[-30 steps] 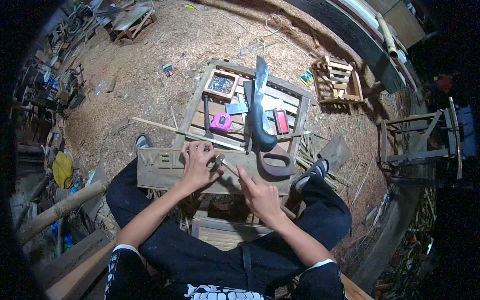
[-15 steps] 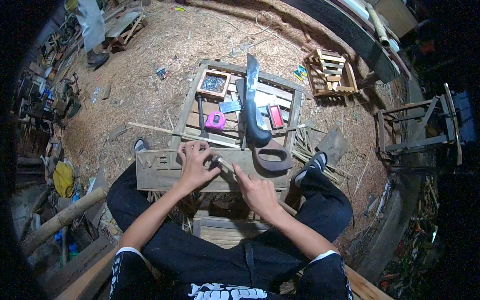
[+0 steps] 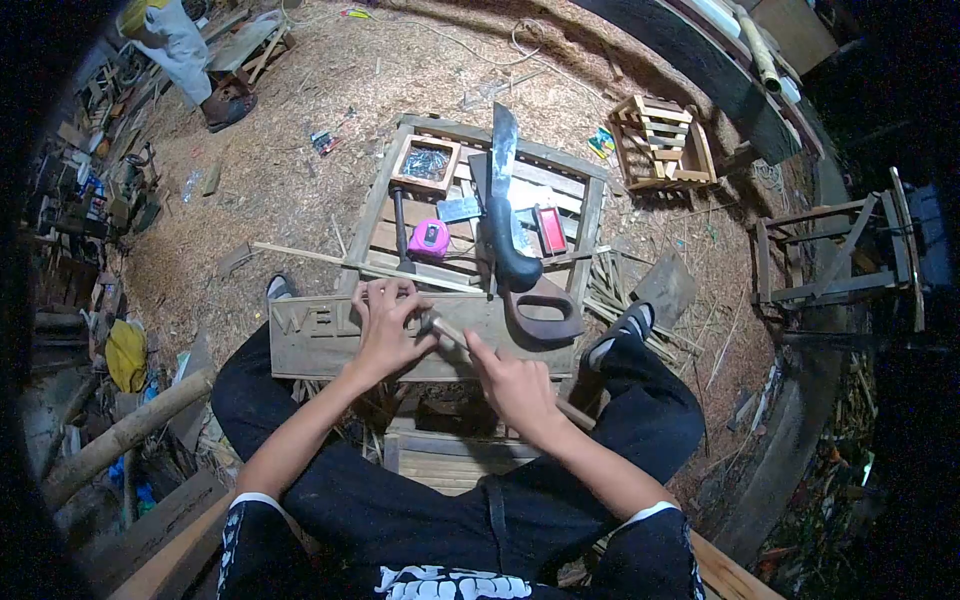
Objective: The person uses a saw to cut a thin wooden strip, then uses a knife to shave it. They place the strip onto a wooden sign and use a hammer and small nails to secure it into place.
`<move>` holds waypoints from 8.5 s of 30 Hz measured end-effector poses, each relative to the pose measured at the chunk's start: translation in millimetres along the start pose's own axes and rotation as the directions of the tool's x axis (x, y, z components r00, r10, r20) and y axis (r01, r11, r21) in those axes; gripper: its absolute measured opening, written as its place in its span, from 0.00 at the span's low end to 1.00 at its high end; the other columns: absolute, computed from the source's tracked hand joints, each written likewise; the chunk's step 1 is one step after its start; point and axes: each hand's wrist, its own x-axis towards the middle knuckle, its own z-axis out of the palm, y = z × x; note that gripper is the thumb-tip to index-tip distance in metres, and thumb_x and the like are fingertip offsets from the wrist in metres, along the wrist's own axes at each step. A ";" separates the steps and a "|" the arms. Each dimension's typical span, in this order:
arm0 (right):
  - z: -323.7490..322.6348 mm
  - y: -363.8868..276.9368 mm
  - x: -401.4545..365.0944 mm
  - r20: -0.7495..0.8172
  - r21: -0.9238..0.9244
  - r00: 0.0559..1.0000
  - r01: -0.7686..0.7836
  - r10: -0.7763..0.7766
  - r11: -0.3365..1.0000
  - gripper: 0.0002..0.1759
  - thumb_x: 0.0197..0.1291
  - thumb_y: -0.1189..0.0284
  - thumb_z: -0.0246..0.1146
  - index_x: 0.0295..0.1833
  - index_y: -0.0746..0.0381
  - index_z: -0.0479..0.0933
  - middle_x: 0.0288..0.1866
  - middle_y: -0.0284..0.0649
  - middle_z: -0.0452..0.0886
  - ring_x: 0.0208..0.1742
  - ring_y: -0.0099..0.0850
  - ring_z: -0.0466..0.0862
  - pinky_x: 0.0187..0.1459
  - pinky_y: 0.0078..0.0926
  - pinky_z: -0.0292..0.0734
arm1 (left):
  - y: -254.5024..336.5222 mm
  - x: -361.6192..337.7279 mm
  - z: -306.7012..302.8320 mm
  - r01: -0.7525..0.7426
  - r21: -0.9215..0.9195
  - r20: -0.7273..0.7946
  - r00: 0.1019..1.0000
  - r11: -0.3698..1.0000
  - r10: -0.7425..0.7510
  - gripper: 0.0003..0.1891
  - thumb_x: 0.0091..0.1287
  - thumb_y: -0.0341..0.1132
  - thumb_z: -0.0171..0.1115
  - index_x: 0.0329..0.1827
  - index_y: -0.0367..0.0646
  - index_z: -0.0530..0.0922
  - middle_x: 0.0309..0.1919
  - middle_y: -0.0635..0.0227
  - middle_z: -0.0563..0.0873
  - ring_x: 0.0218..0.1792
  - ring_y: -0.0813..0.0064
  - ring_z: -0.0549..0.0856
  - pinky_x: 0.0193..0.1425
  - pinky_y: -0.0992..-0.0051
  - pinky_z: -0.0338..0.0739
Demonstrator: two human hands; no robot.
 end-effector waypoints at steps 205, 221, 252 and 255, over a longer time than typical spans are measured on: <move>18.4 2.8 75.7 -0.381 -0.070 0.921 0.056 -0.079 0.996 0.29 0.64 0.67 0.72 0.71 0.57 0.79 0.71 0.51 0.74 0.74 0.50 0.71 0.76 0.55 0.60 | -38.2 28.4 -37.9 -0.077 -0.053 0.001 0.997 0.996 0.077 0.25 0.73 0.40 0.71 0.71 0.42 0.81 0.68 0.56 0.85 0.73 0.53 0.79 0.80 0.52 0.67; 50.1 2.8 130.2 -0.175 -0.192 0.984 -0.004 -0.031 0.981 0.08 0.69 0.65 0.66 0.39 0.55 0.88 0.42 0.40 0.84 0.60 0.38 0.82 0.83 0.67 0.42 | -63.3 55.3 -32.4 -0.216 0.109 0.127 0.971 0.970 0.202 0.12 0.68 0.32 0.70 0.53 0.44 0.88 0.46 0.65 0.89 0.57 0.61 0.85 0.72 0.54 0.70; 7.8 -44.4 68.8 0.093 0.989 0.973 -0.114 0.209 0.092 0.19 0.80 0.76 0.63 0.72 0.60 0.72 0.61 0.36 0.77 0.61 0.25 0.84 0.64 0.25 0.83 | 1.0 4.0 -72.0 -0.144 -0.067 -0.050 0.989 0.987 0.141 0.37 0.69 0.47 0.77 0.79 0.47 0.76 0.49 0.63 0.93 0.60 0.64 0.89 0.85 0.48 0.59; 21.0 -25.6 73.6 0.019 0.980 0.985 -0.052 0.171 0.191 0.20 0.78 0.72 0.68 0.70 0.60 0.73 0.59 0.35 0.80 0.61 0.25 0.80 0.63 0.27 0.79 | 12.6 -5.1 -50.2 -0.171 -0.216 -0.013 0.985 0.961 0.172 0.40 0.69 0.57 0.75 0.79 0.45 0.76 0.38 0.62 0.94 0.48 0.64 0.92 0.80 0.51 0.63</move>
